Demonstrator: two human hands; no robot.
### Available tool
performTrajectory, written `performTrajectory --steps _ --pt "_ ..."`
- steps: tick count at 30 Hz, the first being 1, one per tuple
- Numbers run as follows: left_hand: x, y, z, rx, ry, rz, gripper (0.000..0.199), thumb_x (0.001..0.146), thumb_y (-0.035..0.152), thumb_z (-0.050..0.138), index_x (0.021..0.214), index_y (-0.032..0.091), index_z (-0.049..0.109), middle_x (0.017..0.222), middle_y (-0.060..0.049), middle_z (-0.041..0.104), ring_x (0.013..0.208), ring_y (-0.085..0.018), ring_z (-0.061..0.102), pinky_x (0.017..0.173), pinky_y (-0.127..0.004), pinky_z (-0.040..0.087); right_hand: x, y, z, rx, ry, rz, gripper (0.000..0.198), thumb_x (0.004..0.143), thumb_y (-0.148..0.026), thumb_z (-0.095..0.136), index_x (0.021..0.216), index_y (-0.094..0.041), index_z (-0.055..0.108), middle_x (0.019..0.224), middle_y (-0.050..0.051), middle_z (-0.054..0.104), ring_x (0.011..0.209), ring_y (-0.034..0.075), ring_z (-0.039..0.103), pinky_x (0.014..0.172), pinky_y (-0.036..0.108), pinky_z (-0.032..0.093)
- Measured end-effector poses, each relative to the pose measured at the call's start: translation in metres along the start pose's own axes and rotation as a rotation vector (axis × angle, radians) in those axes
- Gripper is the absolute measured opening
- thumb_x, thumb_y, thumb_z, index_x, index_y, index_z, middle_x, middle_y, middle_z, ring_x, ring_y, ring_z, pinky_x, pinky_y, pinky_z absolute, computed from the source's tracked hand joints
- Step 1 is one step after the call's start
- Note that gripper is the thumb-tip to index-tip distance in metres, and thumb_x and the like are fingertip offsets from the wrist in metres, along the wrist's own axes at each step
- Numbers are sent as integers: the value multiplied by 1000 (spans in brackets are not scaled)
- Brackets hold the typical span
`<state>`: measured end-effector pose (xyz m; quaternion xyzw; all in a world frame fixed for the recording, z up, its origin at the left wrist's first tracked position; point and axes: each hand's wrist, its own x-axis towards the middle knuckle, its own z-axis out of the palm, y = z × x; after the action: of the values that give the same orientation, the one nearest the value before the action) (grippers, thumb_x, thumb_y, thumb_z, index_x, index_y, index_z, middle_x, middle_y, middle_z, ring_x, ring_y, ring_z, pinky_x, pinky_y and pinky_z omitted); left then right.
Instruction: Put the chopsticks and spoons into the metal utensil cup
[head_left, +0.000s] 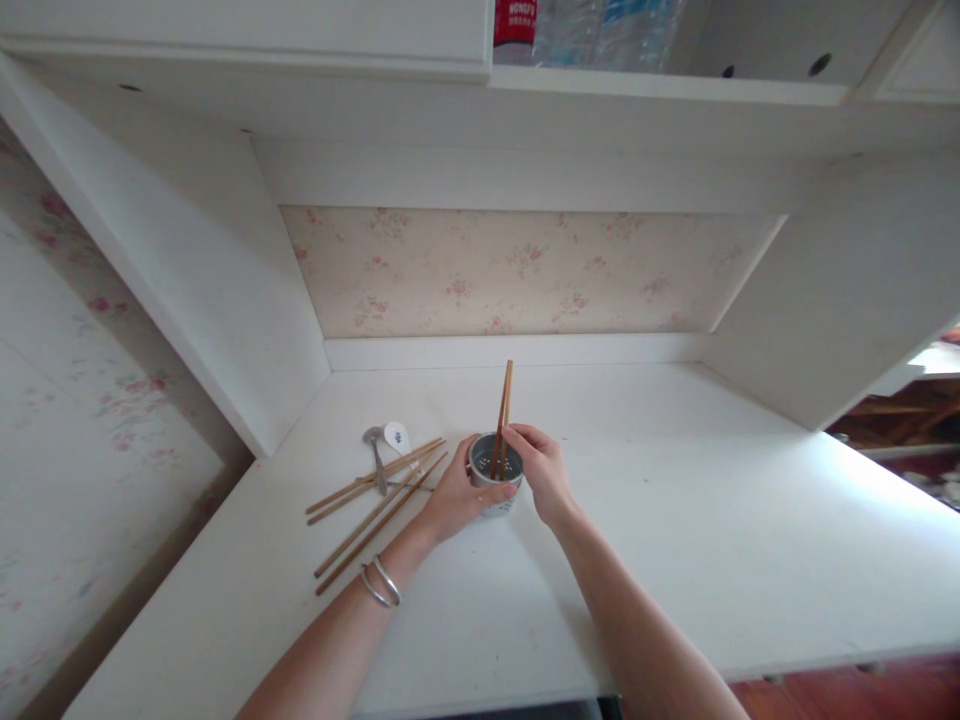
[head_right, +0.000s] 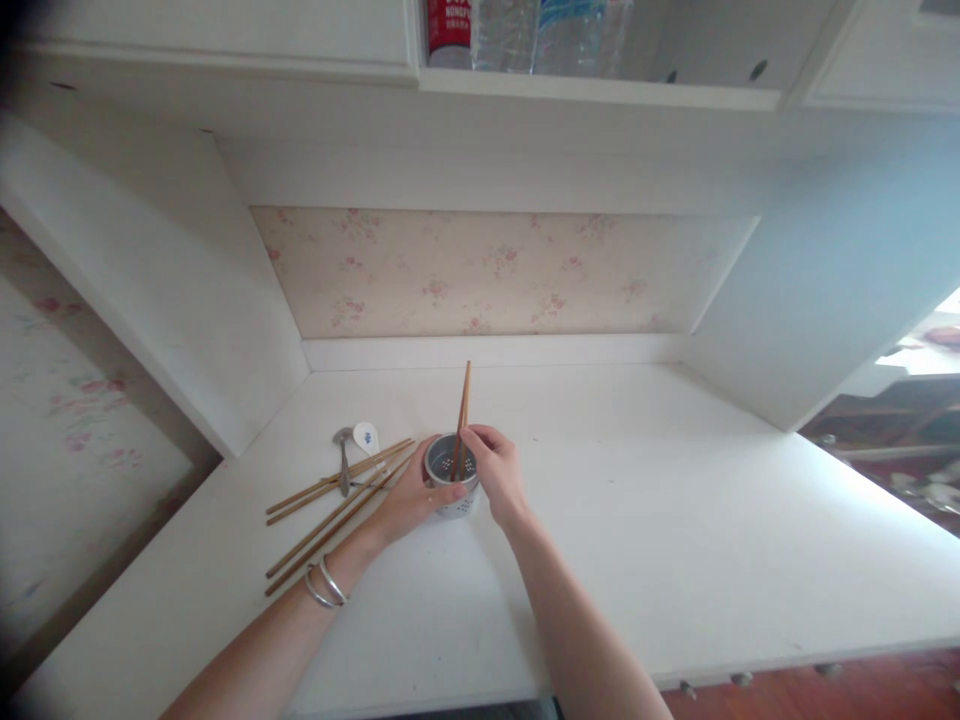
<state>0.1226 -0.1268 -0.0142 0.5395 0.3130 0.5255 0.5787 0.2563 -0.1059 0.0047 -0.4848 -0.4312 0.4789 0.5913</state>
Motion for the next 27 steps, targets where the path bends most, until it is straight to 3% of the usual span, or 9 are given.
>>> performTrajectory --steps 12,17,20,23,25,27 --pt "-4 17 4 182 -36 46 65 64 30 80 121 18 51 119 -11 60 111 -24 56 97 -37 40 0 5 0 3 -18 -22 32 71 -47 66 88 -20 71 87 4 71 85 21 62 77 31 46" --pt "-6 24 -16 302 -28 -31 87 59 32 82 134 19 41 135 -15 48 125 -28 45 104 -39 35 -2 3 -1 -29 -65 -15 35 73 -51 62 88 -21 72 89 4 72 89 23 62 80 33 45" --pt "-8 35 -38 531 84 44 83 67 38 76 136 20 35 135 -14 47 123 -23 47 102 -36 36 -2 1 -1 -43 -53 -28 36 74 -52 61 89 -21 71 91 4 72 91 23 61 82 33 44" --pt "-13 53 -65 865 218 56 49 82 45 57 122 18 47 112 -9 61 95 -18 60 87 -31 44 -2 1 -1 -46 -48 -19 35 75 -52 60 88 -21 72 90 4 72 88 23 61 79 32 43" --pt "-19 64 -87 1128 192 -32 33 86 46 47 102 20 58 93 -5 65 81 -18 60 77 -29 44 -1 2 -1 -55 -45 -22 34 76 -51 59 87 -22 72 89 4 71 87 22 61 79 32 43" --pt "-26 72 -109 1365 125 -121 31 88 45 41 89 22 61 83 -3 65 76 -18 60 73 -29 42 -1 3 -1 -60 -42 -29 33 77 -51 59 87 -22 71 89 3 71 87 22 61 79 32 43"
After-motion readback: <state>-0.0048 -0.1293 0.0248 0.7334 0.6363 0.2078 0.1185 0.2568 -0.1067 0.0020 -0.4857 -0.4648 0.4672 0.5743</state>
